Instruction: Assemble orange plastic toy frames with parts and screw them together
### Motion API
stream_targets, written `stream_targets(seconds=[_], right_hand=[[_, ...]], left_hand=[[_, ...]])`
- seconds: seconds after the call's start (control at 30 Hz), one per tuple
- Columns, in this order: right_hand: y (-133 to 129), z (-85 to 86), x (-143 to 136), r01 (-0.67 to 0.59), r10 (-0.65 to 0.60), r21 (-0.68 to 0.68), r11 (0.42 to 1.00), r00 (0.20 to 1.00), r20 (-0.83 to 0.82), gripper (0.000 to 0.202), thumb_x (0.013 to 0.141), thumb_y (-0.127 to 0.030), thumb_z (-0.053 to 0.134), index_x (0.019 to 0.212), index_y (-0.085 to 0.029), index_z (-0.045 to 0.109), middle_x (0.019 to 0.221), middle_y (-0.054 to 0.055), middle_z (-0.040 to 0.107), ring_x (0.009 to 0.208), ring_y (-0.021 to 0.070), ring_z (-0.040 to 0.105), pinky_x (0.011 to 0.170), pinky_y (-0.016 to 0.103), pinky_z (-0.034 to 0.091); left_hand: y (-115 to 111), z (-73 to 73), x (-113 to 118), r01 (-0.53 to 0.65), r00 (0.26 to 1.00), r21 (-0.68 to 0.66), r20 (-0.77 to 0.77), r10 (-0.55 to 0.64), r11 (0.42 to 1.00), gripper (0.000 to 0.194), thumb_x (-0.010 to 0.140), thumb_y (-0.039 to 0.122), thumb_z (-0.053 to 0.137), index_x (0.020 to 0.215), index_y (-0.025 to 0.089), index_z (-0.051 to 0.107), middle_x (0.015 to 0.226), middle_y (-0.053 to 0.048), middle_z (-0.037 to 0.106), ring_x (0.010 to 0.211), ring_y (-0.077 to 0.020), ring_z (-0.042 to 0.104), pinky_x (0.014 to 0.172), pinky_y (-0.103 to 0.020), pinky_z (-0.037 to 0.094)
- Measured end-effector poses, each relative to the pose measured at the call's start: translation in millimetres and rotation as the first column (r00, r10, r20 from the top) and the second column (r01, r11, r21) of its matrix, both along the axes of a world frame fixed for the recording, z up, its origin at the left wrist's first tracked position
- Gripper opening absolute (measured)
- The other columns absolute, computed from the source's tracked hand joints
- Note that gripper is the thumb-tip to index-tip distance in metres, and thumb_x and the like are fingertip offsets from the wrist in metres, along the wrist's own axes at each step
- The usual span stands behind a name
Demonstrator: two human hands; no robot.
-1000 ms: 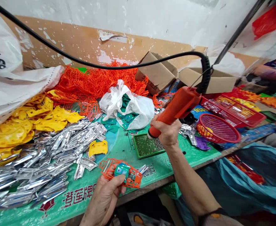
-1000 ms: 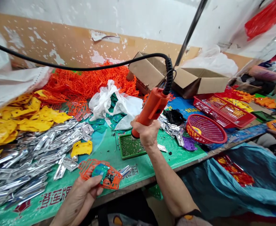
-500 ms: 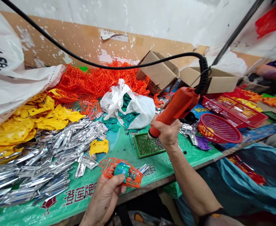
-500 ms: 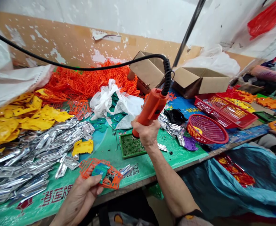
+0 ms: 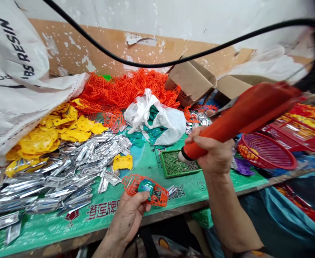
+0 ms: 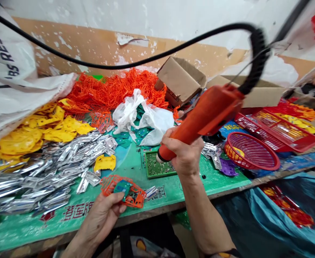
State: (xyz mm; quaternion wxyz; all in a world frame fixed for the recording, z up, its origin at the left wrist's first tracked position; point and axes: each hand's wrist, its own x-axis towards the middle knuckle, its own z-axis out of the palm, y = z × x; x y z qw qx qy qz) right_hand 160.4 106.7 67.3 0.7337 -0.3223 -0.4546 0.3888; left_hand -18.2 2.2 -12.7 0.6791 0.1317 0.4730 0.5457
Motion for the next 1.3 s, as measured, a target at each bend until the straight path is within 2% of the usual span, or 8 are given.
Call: stream_targets(seconds=[0.07, 0.13, 0.27, 0.63, 0.83, 1.03, 1.2, 1.3], right_hand=[[-17, 9.6, -7, -0.112, 0.112, 0.005, 0.994, 0.994, -0.019, 0.016, 0.064, -0.013, 0.069, 0.076, -0.022, 0.063, 0.065, -0.003, 0.062, 0.058, 0.0148, 0.058, 0.060, 0.034, 0.049], [-33, 15.5, -15, -0.197, 0.197, -0.010, 0.980, 0.979, -0.049, 0.025, 0.064, -0.010, 0.067, 0.085, -0.025, 0.063, 0.066, -0.004, 0.061, 0.059, 0.0143, 0.057, 0.062, 0.034, 0.050], [-51, 18.1, -30, -0.275, 0.271, -0.045, 0.960, 0.959, -0.088, 0.038, 0.062, -0.006, 0.067, 0.093, -0.028, 0.062, 0.067, -0.006, 0.061, 0.060, 0.0134, 0.057, 0.062, 0.033, 0.051], [-56, 15.1, -43, -0.287, 0.283, -0.098, 0.953, 0.958, -0.048, 0.050, 0.059, -0.008, 0.066, 0.104, -0.030, 0.059, 0.065, -0.007, 0.060, 0.056, 0.0140, 0.056, 0.058, 0.033, 0.051], [-58, 13.9, -44, -0.288, 0.289, -0.135, 0.948, 0.957, -0.012, 0.045, 0.059, -0.012, 0.065, 0.100, -0.028, 0.059, 0.064, -0.007, 0.059, 0.056, 0.0139, 0.055, 0.059, 0.032, 0.051], [-58, 8.7, -42, -0.316, 0.314, -0.147, 0.937, 0.949, -0.034, 0.033, 0.060, -0.011, 0.067, 0.088, -0.026, 0.059, 0.065, -0.006, 0.059, 0.057, 0.0130, 0.056, 0.062, 0.032, 0.051], [-59, 1.3, -41, -0.335, 0.328, -0.098, 0.937, 0.942, -0.074, 0.052, 0.062, -0.009, 0.069, 0.107, -0.031, 0.055, 0.068, -0.007, 0.061, 0.058, 0.0123, 0.056, 0.065, 0.032, 0.051], [-59, -2.7, -40, -0.350, 0.345, -0.099, 0.932, 0.936, -0.068, 0.055, 0.063, -0.011, 0.070, 0.111, -0.031, 0.053, 0.070, -0.007, 0.061, 0.059, 0.0131, 0.057, 0.065, 0.032, 0.051]], left_hand=[[0, -1.0, 0, 0.019, 1.000, 0.013, 0.016, -0.019, 1.000, 0.028, 0.059, 0.017, 0.081, 0.084, 0.016, 0.068, 0.070, 0.003, 0.063, 0.055, -0.0096, 0.056, 0.041, -0.017, 0.040], [-1, -2.5, 0, 0.036, 0.999, 0.021, 0.022, -0.036, 0.999, 0.026, 0.062, 0.016, 0.079, 0.085, 0.017, 0.068, 0.071, 0.003, 0.063, 0.058, -0.0105, 0.058, 0.042, -0.018, 0.041], [-3, -4.1, -1, 0.052, 0.999, 0.048, 0.013, -0.053, 0.997, 0.021, 0.067, 0.015, 0.076, 0.085, 0.017, 0.066, 0.072, 0.003, 0.061, 0.057, -0.0090, 0.054, 0.043, -0.018, 0.042], [-3, -4.6, 0, 0.079, 0.997, 0.096, -0.007, -0.079, 0.992, 0.015, 0.068, 0.013, 0.071, 0.083, 0.016, 0.066, 0.069, 0.003, 0.057, 0.057, -0.0087, 0.048, 0.044, -0.018, 0.041], [-3, -3.7, 2, 0.083, 0.996, 0.088, -0.039, -0.080, 0.993, 0.019, 0.068, 0.014, 0.071, 0.087, 0.016, 0.067, 0.071, 0.002, 0.057, 0.057, -0.0094, 0.048, 0.044, -0.019, 0.040], [-5, -4.2, 3, 0.079, 0.995, 0.107, -0.071, -0.071, 0.991, 0.020, 0.067, 0.015, 0.072, 0.087, 0.016, 0.068, 0.068, 0.003, 0.056, 0.056, -0.0089, 0.045, 0.045, -0.019, 0.039], [-6, -2.6, 3, 0.079, 0.995, 0.099, -0.073, -0.072, 0.992, 0.020, 0.065, 0.017, 0.074, 0.085, 0.016, 0.069, 0.067, 0.002, 0.056, 0.057, -0.0093, 0.044, 0.044, -0.019, 0.037], [-6, -1.3, 4, 0.077, 0.995, 0.107, -0.079, -0.069, 0.991, 0.019, 0.064, 0.016, 0.074, 0.082, 0.017, 0.068, 0.066, 0.003, 0.055, 0.056, -0.0091, 0.043, 0.045, -0.019, 0.037]])
